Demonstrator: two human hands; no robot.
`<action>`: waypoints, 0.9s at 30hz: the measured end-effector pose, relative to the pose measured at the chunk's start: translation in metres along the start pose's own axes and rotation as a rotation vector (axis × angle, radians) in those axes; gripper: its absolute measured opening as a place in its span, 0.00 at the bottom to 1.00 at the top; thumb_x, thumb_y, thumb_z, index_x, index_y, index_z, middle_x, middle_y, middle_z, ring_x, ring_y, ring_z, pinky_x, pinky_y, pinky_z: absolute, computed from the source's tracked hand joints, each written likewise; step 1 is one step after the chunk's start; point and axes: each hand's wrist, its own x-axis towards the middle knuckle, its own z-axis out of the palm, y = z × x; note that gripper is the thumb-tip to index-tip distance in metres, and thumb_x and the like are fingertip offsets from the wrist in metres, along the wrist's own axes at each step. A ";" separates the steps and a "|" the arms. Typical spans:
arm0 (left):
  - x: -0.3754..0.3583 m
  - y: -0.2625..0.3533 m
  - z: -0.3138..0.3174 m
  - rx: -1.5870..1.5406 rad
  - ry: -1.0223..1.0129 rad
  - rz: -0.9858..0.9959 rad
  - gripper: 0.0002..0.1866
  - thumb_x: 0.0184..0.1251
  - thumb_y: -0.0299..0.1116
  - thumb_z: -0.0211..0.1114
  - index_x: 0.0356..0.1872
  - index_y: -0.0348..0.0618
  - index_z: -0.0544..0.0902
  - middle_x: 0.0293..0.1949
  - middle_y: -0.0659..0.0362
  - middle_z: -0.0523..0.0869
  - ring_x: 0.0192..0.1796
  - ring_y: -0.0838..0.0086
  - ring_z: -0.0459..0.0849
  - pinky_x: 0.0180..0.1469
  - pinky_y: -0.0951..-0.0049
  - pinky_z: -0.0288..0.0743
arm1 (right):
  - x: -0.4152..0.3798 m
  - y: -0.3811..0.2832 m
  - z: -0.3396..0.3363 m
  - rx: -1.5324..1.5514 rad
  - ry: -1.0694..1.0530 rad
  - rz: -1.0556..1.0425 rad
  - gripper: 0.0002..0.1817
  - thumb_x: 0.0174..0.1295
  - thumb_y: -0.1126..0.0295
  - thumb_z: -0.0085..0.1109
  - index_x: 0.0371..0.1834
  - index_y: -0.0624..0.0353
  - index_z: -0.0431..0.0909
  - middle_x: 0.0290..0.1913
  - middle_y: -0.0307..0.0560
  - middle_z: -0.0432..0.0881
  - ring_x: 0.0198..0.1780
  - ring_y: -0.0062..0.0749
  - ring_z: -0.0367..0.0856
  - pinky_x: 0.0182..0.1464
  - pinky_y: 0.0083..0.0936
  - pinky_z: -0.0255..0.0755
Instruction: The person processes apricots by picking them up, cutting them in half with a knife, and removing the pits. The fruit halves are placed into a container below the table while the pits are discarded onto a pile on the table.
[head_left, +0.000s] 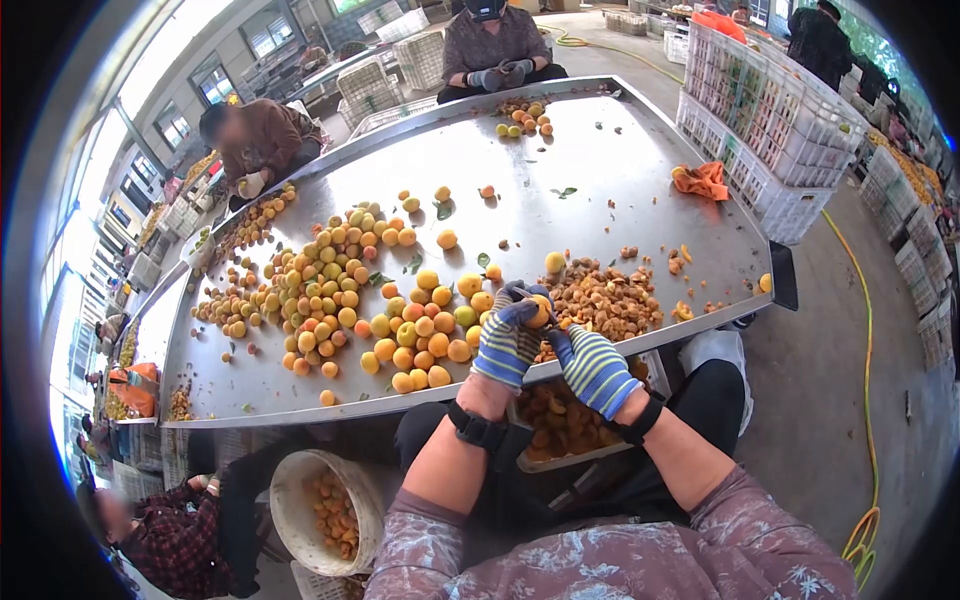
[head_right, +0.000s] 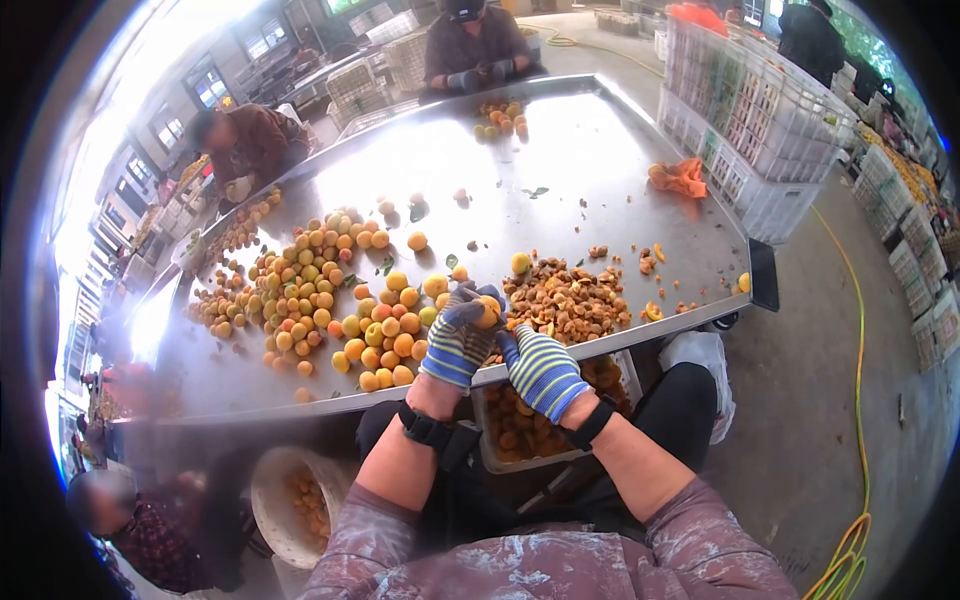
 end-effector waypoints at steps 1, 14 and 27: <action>0.001 0.000 0.001 0.035 0.028 -0.006 0.13 0.54 0.27 0.61 0.41 0.40 0.72 0.39 0.53 0.78 0.41 0.65 0.80 0.48 0.66 0.77 | 0.000 -0.002 -0.004 -0.032 -0.006 -0.012 0.19 0.67 0.57 0.48 0.34 0.66 0.75 0.25 0.62 0.79 0.30 0.56 0.79 0.31 0.43 0.72; -0.002 -0.005 0.003 -0.201 0.149 -0.120 0.29 0.62 0.34 0.64 0.61 0.37 0.63 0.57 0.42 0.73 0.58 0.55 0.76 0.59 0.55 0.72 | 0.008 -0.001 -0.003 -0.118 0.013 -0.043 0.18 0.66 0.58 0.49 0.36 0.65 0.75 0.24 0.61 0.79 0.29 0.55 0.79 0.31 0.45 0.72; -0.003 -0.010 0.018 -0.156 0.113 -0.194 0.34 0.62 0.53 0.61 0.56 0.32 0.67 0.52 0.45 0.77 0.57 0.55 0.76 0.58 0.59 0.74 | 0.010 0.003 -0.013 -0.132 0.029 -0.097 0.16 0.65 0.60 0.50 0.36 0.64 0.75 0.20 0.59 0.78 0.26 0.54 0.79 0.28 0.44 0.71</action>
